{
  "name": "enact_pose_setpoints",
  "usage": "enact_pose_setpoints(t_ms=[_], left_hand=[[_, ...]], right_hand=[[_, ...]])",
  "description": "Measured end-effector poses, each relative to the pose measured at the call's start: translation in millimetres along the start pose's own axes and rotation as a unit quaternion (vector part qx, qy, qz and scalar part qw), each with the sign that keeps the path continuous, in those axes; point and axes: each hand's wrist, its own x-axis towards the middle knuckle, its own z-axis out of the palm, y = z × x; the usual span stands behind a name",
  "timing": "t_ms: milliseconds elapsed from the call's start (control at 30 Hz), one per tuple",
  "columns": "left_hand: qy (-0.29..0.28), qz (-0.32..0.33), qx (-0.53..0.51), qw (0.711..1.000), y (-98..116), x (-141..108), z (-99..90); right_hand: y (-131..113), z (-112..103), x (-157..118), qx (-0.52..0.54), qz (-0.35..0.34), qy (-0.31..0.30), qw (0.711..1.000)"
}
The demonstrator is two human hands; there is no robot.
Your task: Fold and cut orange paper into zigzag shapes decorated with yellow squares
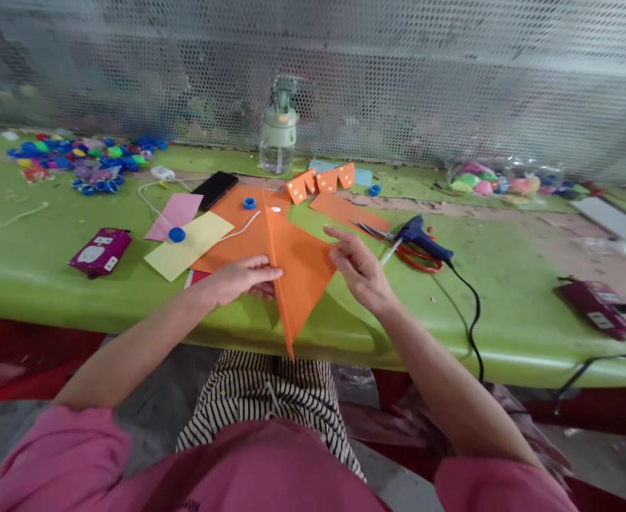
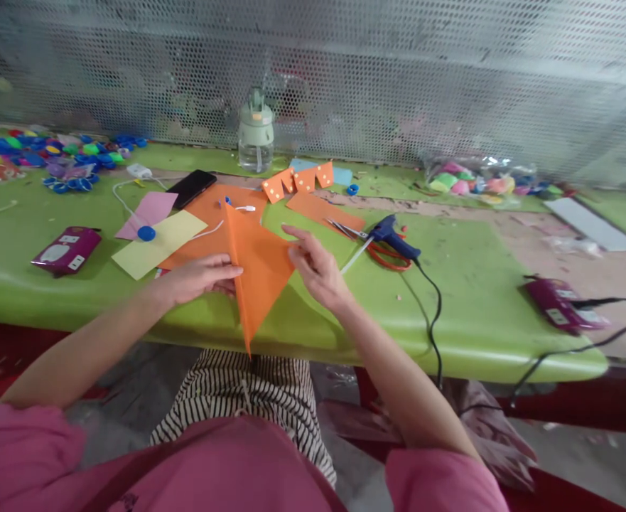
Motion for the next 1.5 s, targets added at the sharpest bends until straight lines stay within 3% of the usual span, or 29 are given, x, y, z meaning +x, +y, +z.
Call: enact_pose_setpoints(t_ms=[100,233,400,533,633,733,867,1000,1100,1200,1300,1500], left_hand=[[0.019,-0.027,-0.069,0.997,8.3,6.8,-6.9],[0.020,-0.026,-0.070,0.997,13.0,16.4,-10.5],[-0.003,-0.029,-0.092,0.995,11.0,28.1,-3.7],[0.032,-0.015,-0.133,0.990,11.7,35.8,4.3],[0.058,-0.021,-0.149,0.987,10.2,38.7,9.3],[0.036,-0.028,-0.160,0.986,5.9,39.1,12.7],[0.012,-0.005,-0.168,0.986,0.3,39.5,13.9],[0.041,0.025,-0.102,0.994,-2.6,40.1,12.1],[0.019,0.044,-0.002,0.999,-5.1,38.9,10.1],[-0.025,0.056,0.065,0.996,-8.8,35.8,9.1],[-0.051,0.049,0.069,0.995,-12.5,32.1,10.1],[-0.065,0.070,0.123,0.988,-15.3,29.0,16.2]], right_hand=[[9.5,0.7,10.4,-0.125,-0.141,0.005,0.982],[17.0,2.9,18.3,-0.306,-0.245,-0.032,0.920],[16.3,7.4,14.3,-0.365,-0.352,0.012,0.862],[11.8,8.3,6.3,-0.381,-0.347,0.016,0.857],[6.6,11.9,0.4,-0.372,-0.334,-0.014,0.866],[1.9,15.6,-3.4,-0.369,-0.336,-0.050,0.865],[-1.9,15.9,-2.9,-0.336,-0.370,-0.036,0.865],[-3.8,15.9,1.6,-0.205,-0.315,-0.048,0.926],[-1.9,18.3,4.1,-0.130,-0.246,-0.013,0.960],[3.0,21.6,3.4,-0.148,-0.161,0.047,0.975],[7.2,24.0,0.8,-0.173,-0.074,0.076,0.979],[3.6,22.1,-0.4,-0.164,-0.041,0.063,0.984]])
